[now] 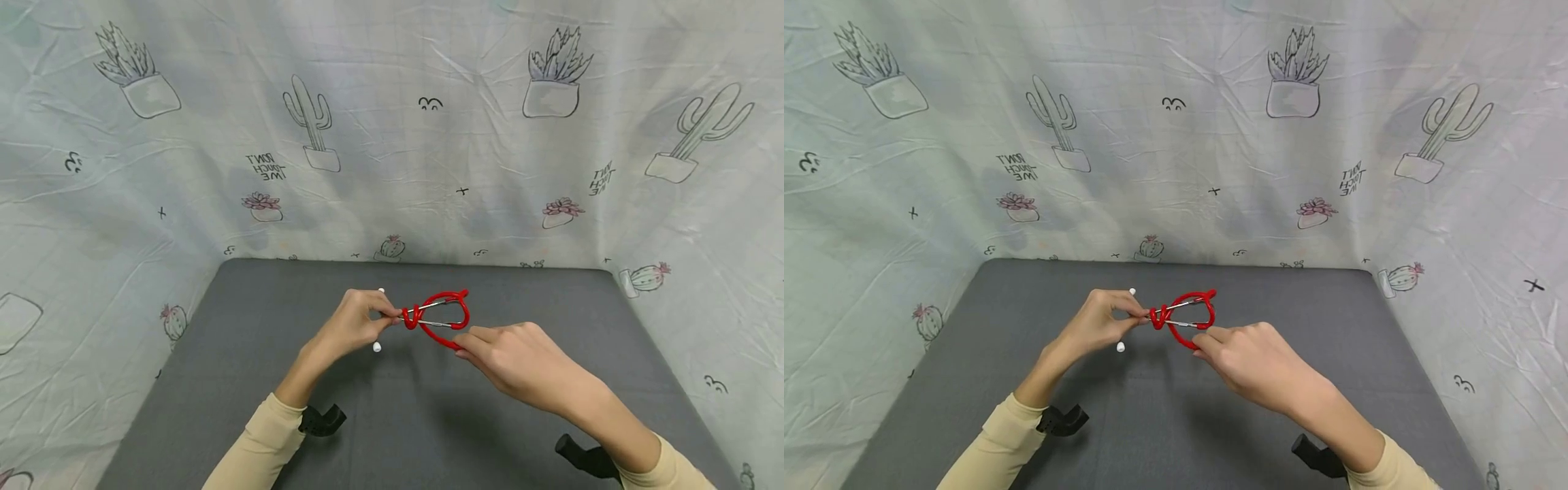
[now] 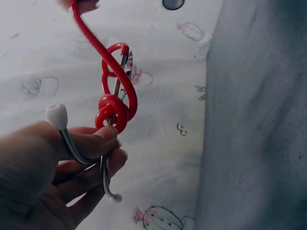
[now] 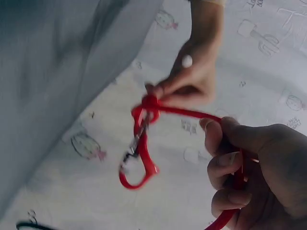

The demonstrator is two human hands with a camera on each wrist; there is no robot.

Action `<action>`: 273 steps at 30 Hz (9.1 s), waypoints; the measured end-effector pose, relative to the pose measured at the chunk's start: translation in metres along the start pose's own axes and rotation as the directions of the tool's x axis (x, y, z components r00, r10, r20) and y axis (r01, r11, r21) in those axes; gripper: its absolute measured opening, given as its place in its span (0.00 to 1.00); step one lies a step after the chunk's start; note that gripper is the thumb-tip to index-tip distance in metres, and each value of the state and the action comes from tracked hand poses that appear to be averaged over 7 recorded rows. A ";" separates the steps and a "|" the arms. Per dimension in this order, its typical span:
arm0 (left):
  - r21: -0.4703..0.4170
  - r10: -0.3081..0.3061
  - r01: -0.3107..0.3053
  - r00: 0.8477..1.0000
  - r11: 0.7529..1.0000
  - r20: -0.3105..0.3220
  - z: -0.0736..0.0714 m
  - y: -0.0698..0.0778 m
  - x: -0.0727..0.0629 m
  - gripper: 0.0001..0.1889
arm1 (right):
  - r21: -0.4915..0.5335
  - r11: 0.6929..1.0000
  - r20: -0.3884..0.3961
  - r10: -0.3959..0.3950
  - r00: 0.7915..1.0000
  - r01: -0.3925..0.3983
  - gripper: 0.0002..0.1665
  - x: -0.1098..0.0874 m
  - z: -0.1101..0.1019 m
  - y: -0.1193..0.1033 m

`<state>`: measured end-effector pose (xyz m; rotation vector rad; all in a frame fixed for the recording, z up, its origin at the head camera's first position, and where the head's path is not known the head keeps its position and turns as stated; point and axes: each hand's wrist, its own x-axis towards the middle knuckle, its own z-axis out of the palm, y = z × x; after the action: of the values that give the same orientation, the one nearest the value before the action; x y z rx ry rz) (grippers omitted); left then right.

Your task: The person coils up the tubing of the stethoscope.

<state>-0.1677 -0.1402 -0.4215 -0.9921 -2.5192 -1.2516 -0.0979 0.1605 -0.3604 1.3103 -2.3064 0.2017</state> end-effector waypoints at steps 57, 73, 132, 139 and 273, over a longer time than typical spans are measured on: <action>-0.322 -0.017 -0.031 0.989 0.946 -0.144 0.012 0.035 -0.020 0.08 | 0.258 0.949 -0.125 0.218 0.968 -0.180 0.24 -0.015 0.101 0.056; -0.286 -0.119 0.057 0.972 0.956 -0.204 0.013 0.029 -0.017 0.06 | 0.360 0.878 0.006 0.335 0.942 -0.314 0.16 -0.013 0.103 0.038; -0.281 -0.207 0.136 0.949 0.950 -0.240 0.012 0.016 -0.010 0.06 | 0.542 0.767 0.075 0.363 0.929 -0.344 0.02 -0.019 0.106 0.007; -0.238 -0.212 0.150 0.941 0.960 -0.263 0.012 0.016 -0.009 0.06 | 0.526 0.770 0.092 0.369 0.925 -0.360 0.03 -0.021 0.101 0.003; -0.351 -0.124 0.035 0.964 0.936 -0.235 0.022 0.010 -0.016 0.06 | 0.758 0.526 0.200 0.376 0.905 -0.386 0.14 -0.006 0.118 0.015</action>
<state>-0.1464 -0.1267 -0.4356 -0.7341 -2.2094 -1.7644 -0.1469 0.1316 -0.4654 1.0772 -2.5768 1.5281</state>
